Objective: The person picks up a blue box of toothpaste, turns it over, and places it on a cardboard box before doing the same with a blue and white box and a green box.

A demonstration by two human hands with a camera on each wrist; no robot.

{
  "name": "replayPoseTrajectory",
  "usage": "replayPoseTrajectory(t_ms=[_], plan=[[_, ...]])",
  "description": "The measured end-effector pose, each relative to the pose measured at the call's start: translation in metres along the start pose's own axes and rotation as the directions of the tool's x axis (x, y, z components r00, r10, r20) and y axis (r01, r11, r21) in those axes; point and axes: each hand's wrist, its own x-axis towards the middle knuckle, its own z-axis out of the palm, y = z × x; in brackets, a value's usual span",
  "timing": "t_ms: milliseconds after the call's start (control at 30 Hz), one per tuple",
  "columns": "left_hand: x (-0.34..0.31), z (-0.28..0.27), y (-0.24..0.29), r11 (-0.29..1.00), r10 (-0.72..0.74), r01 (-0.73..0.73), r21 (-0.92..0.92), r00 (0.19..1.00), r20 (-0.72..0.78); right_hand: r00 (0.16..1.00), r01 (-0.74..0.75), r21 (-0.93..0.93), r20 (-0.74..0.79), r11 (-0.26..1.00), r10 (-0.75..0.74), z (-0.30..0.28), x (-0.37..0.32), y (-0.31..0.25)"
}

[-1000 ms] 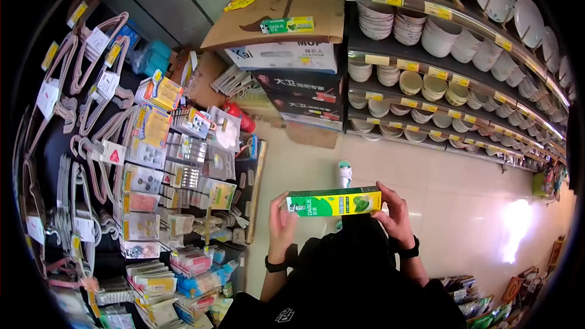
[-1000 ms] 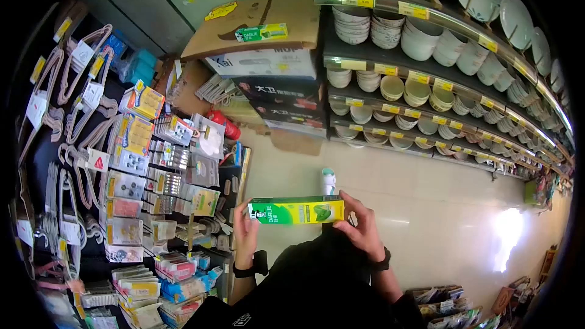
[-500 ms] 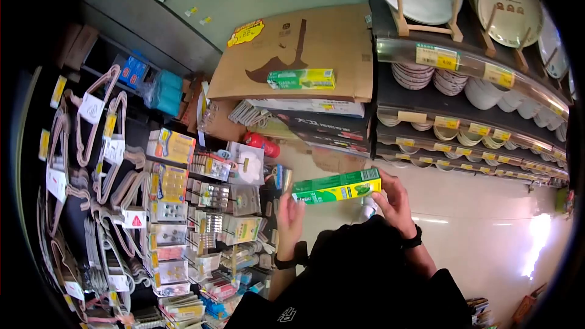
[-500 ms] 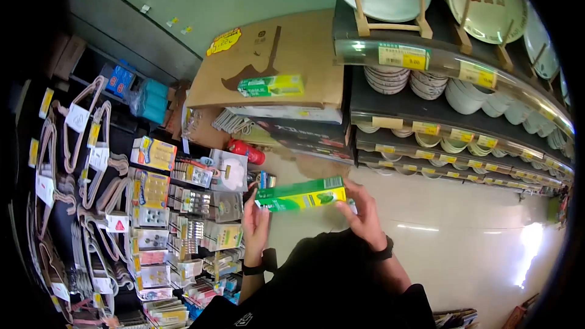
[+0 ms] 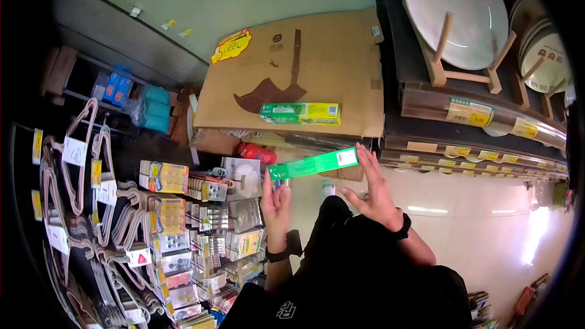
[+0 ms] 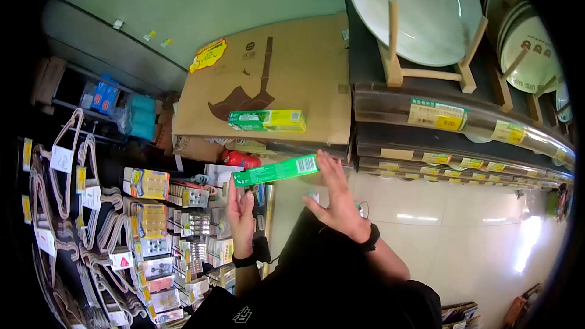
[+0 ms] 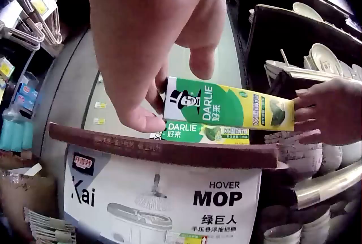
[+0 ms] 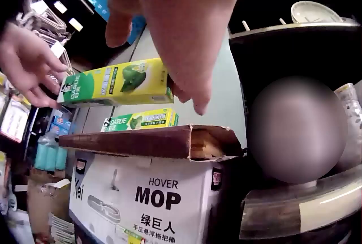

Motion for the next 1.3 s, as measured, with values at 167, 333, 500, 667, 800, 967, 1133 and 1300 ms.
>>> replayPoseTrajectory(t_ms=[167, 333, 500, 667, 800, 967, 1133, 1300], plan=[[0.05, -0.011, -0.025, 0.999, -0.024, 0.021, 0.046, 0.998, 0.061, 0.994, -0.006, -0.127, -0.11, 0.992, -0.008, 0.017, 0.032, 0.003], [0.107, -0.018, -0.018, 0.977, 0.097, -0.11, 0.182, 0.992, 0.078, 0.968, -0.195, -0.292, -0.213, 0.936, 0.136, 0.043, 0.058, 0.001], [0.15, -0.019, -0.015, 0.963, 0.204, -0.207, 0.17, 0.978, 0.037, 0.943, -0.305, -0.392, -0.25, 0.868, 0.218, 0.059, 0.084, -0.011], [0.189, -0.032, -0.01, 0.873, 0.121, -0.225, 0.433, 0.96, 0.254, 0.906, -0.383, -0.402, -0.336, 0.831, 0.255, 0.069, 0.103, -0.007], [0.225, -0.031, -0.013, 0.874, 0.195, -0.33, 0.356, 0.911, 0.364, 0.889, -0.426, -0.423, -0.362, 0.8, 0.282, 0.074, 0.119, -0.009], [0.237, -0.039, -0.02, 0.958, 0.149, -0.233, 0.166, 0.902, 0.406, 0.835, -0.511, -0.448, -0.461, 0.733, 0.3, 0.086, 0.122, -0.021], [0.22, -0.058, -0.036, 0.793, 0.596, -0.577, -0.194, 0.67, 0.443, 0.746, -0.561, -0.386, -0.619, 0.733, 0.245, 0.098, 0.067, -0.028], [0.192, -0.008, -0.013, 0.895, 0.276, -0.376, -0.24, 0.046, 0.96, 0.631, -0.637, -0.277, -0.723, 0.719, 0.281, 0.1, -0.003, -0.038]])
